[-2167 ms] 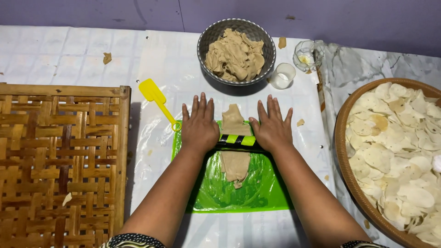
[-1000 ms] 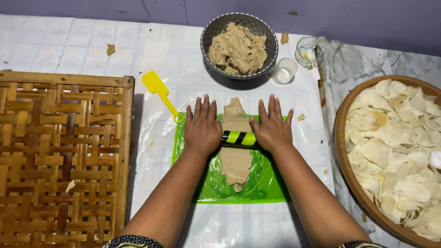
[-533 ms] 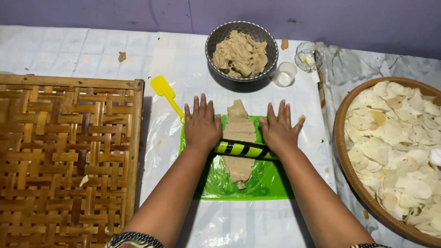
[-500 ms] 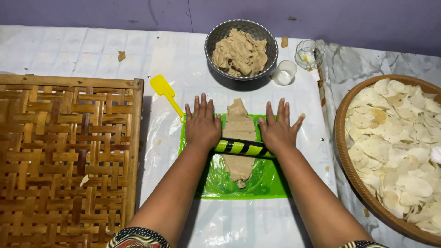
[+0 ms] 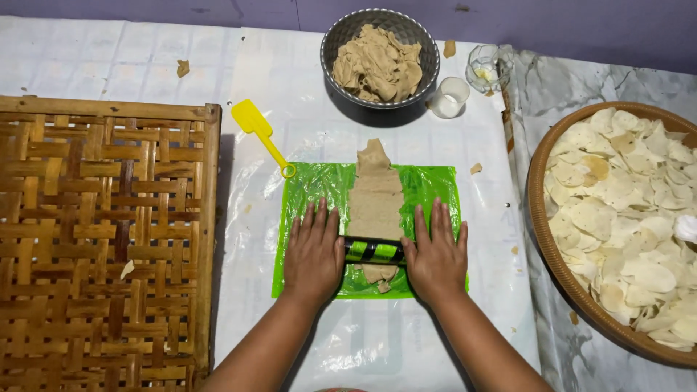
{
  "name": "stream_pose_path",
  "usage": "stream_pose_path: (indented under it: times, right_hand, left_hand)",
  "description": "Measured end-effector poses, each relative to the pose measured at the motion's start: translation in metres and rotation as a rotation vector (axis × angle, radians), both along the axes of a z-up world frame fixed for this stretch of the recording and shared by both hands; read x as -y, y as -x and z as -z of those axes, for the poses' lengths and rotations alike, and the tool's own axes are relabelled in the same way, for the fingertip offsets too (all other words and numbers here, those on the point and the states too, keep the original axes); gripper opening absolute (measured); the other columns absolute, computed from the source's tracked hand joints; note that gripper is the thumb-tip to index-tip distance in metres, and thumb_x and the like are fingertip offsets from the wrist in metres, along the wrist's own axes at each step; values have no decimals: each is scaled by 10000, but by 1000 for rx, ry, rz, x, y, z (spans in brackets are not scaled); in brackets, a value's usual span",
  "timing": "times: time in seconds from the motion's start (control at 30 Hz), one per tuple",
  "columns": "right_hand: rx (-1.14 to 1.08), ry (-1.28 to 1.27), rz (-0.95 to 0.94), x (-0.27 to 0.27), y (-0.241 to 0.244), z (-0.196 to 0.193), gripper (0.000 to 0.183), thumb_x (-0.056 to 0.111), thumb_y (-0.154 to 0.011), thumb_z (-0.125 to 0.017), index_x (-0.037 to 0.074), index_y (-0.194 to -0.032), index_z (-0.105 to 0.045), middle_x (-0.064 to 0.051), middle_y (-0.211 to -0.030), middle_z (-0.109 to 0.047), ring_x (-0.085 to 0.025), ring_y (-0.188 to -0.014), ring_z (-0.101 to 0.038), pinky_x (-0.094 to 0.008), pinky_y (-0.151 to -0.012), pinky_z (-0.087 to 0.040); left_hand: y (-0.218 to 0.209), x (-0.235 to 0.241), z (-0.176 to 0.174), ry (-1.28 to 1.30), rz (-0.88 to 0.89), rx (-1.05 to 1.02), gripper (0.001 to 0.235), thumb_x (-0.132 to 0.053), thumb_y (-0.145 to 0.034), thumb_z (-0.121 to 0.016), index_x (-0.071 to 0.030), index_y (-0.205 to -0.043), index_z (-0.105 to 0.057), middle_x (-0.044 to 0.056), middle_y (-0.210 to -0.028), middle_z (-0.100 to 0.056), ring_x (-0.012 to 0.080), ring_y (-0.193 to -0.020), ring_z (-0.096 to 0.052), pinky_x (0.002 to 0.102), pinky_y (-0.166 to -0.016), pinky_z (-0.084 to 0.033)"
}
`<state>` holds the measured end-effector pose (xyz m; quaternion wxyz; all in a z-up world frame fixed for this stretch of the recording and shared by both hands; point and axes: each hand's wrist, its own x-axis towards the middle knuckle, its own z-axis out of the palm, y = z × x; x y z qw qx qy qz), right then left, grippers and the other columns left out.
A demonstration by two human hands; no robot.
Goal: The person flattens a piece of dough on a green cutting board using a rolling pin. They repeatedly roll the dough back and forth, occasionally using a yellow spatula to lift and adjust the dough. The person also adds more dough from a metal bowl to the flattened sheet and continues rolling.
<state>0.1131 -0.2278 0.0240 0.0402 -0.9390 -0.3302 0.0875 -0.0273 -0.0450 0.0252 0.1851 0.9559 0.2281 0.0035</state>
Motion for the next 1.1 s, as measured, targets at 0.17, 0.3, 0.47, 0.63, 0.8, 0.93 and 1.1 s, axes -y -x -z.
stream_pose_path:
  times: [0.17, 0.3, 0.47, 0.63, 0.8, 0.93, 1.1]
  right_hand:
    - [20, 28, -18, -6, -15, 8, 663, 532, -1088, -191, 171, -1643, -228, -211, -1708, -140, -328, -1589, -85, -604, -1224, 5]
    - [-49, -23, 45, -44, -67, -1, 656, 562, -1073, -200, 255, -1654, -191, -137, -1731, -48, -277, -1595, -22, -628, -1221, 35]
    - [-11, -8, 42, -53, -79, 3, 708, 617, -1062, -210, 230, -1654, -216, -153, -1734, -46, -280, -1603, -16, -652, -1213, 46]
    - [25, 46, -21, -11, -19, -8, 662, 589, -1077, -169, 230, -1606, -340, -150, -1721, -170, -290, -1598, -114, -620, -1231, 15]
    - [-93, -11, -297, 40, -21, 14, 659, 513, -928, -632, 383, -1535, -410, 18, -1286, -575, -219, -1355, -486, -517, -1176, -271]
    - [88, -59, -349, 53, 8, 0, 637, 552, -924, -592, 367, -1513, -433, 36, -1228, -582, -191, -1279, -523, -483, -1115, -312]
    - [242, -222, -311, 55, 45, 14, 783, 490, -905, -595, 3, -1491, -412, -144, -1522, -495, -285, -1366, -481, -431, -1098, -351]
  left_hand:
    - [-11, -12, 3, -65, 28, 18, 574, -365, -1078, -212, -102, -1553, -398, 192, -1643, -327, 362, -1543, -241, 524, -1243, -139]
    - [-69, -44, 14, -89, -19, -34, 599, -376, -1066, -195, -134, -1582, -376, 148, -1675, -301, 334, -1567, -220, 536, -1260, -85]
    - [-69, -40, 1, -90, -77, -58, 602, -359, -1049, -225, -148, -1600, -343, 127, -1698, -239, 298, -1581, -169, 541, -1260, -44]
    - [-8, -6, -1, -62, -22, 41, 572, -398, -1085, -224, -128, -1540, -440, 169, -1678, -281, 352, -1567, -195, 553, -1246, -88]
    - [35, -11, 37, -139, 223, 266, 585, -455, -935, -614, -204, -1450, -501, 62, -1257, -627, 286, -1278, -554, 468, -1148, -374]
    - [46, 4, 15, -151, 222, 380, 580, -428, -938, -632, -193, -1456, -517, 87, -1240, -645, 286, -1251, -572, 471, -1127, -390]
    - [59, 26, 5, -117, 107, 456, 455, -318, -967, -572, -77, -1353, -592, 76, -1346, -646, 276, -1298, -545, 445, -1128, -370]
